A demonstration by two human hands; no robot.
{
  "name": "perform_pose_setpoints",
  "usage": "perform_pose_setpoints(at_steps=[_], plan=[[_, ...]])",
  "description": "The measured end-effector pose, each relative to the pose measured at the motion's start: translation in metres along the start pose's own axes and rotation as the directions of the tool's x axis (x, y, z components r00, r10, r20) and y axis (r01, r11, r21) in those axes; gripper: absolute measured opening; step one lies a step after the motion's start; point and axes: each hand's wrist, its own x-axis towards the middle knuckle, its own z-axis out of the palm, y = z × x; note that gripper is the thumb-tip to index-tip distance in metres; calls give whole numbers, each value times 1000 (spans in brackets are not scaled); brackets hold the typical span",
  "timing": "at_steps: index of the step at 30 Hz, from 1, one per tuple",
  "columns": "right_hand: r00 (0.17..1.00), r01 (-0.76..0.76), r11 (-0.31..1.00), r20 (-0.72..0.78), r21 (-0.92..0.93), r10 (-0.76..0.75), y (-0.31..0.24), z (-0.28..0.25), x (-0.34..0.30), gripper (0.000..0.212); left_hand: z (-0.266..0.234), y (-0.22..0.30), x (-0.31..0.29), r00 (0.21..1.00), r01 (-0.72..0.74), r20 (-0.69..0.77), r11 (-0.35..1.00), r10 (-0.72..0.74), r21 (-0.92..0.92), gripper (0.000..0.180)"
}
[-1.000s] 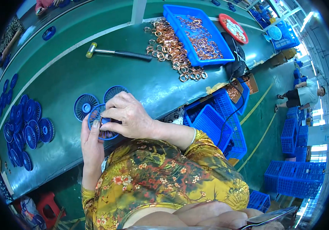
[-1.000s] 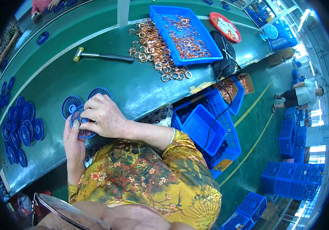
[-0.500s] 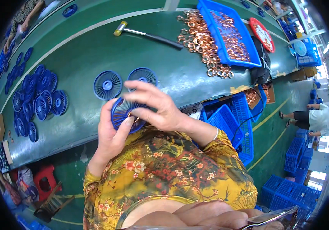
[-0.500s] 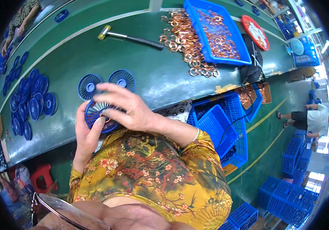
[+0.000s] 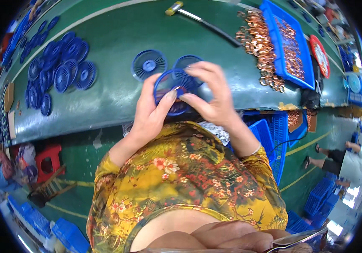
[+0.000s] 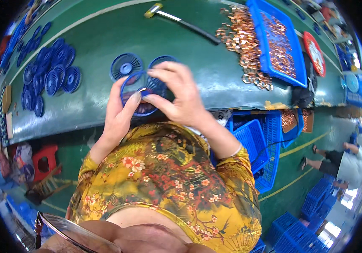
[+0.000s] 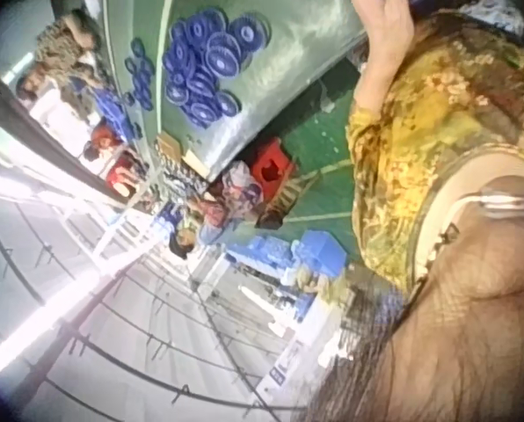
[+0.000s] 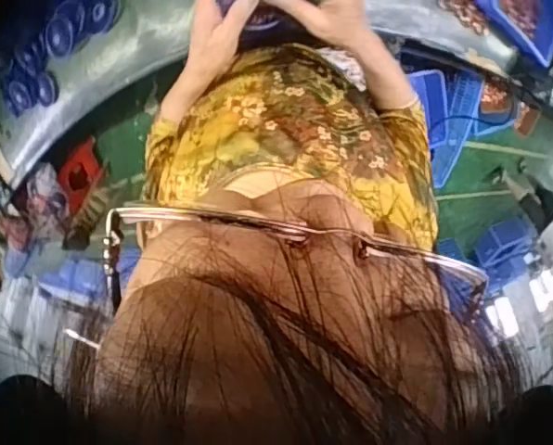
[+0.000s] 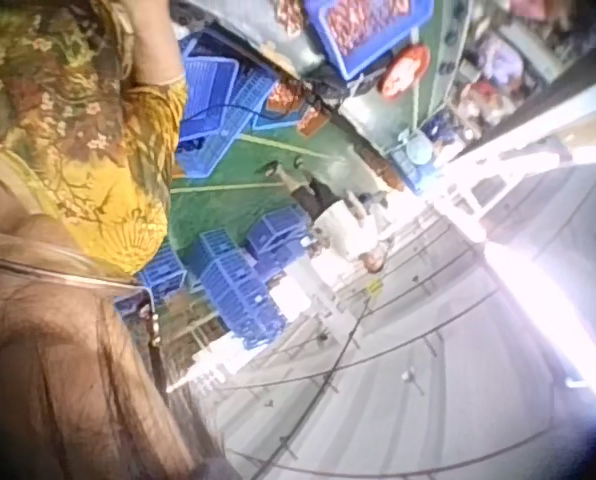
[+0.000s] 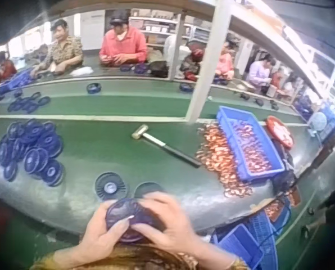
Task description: Assembling small motor coils into plastic fan impellers on a production line.
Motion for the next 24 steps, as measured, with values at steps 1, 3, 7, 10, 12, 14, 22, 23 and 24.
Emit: perform_pose_setpoints(at_steps=[1, 3, 7, 10, 12, 14, 22, 23, 24], plan=[[995, 76, 995, 72, -71, -71, -5, -5, 3, 36, -2, 2, 3, 999, -39, -5, 999, 39, 6, 39], [956, 253, 956, 186, -145, -225, 4, -5, 4, 30, -2, -5, 5, 997, -62, -34, 997, 64, 44, 35], [924, 368, 905, 193, -212, -331, 7, 2, 4, 24, -3, -14, 5, 998, -51, -36, 999, 51, 10, 35], [934, 356, 903, 81, -239, -347, 8, 5, 1, 23, -2, -8, 5, 995, -51, -81, 998, 52, 22, 35], [950, 303, 922, -1, -243, -312, 8, 7, -1, 22, -4, -7, 4, 996, -8, -86, 1000, 5, -29, 35], [955, 281, 933, -27, -225, -294, 8, 10, -4, 23, -4, -7, 4, 996, -25, -92, 998, 19, -64, 35], [956, 267, 937, -57, -224, -286, -1, 12, -8, 21, 2, -6, -1, 990, -108, -122, 942, 72, -319, 43], [949, 286, 928, -64, -238, -309, -3, 14, -7, 21, 2, -4, 0, 992, -109, -102, 941, 80, -319, 47], [941, 305, 919, -71, -252, -332, -5, 15, -6, 20, 2, -3, 0, 993, -110, -81, 941, 88, -320, 51]])
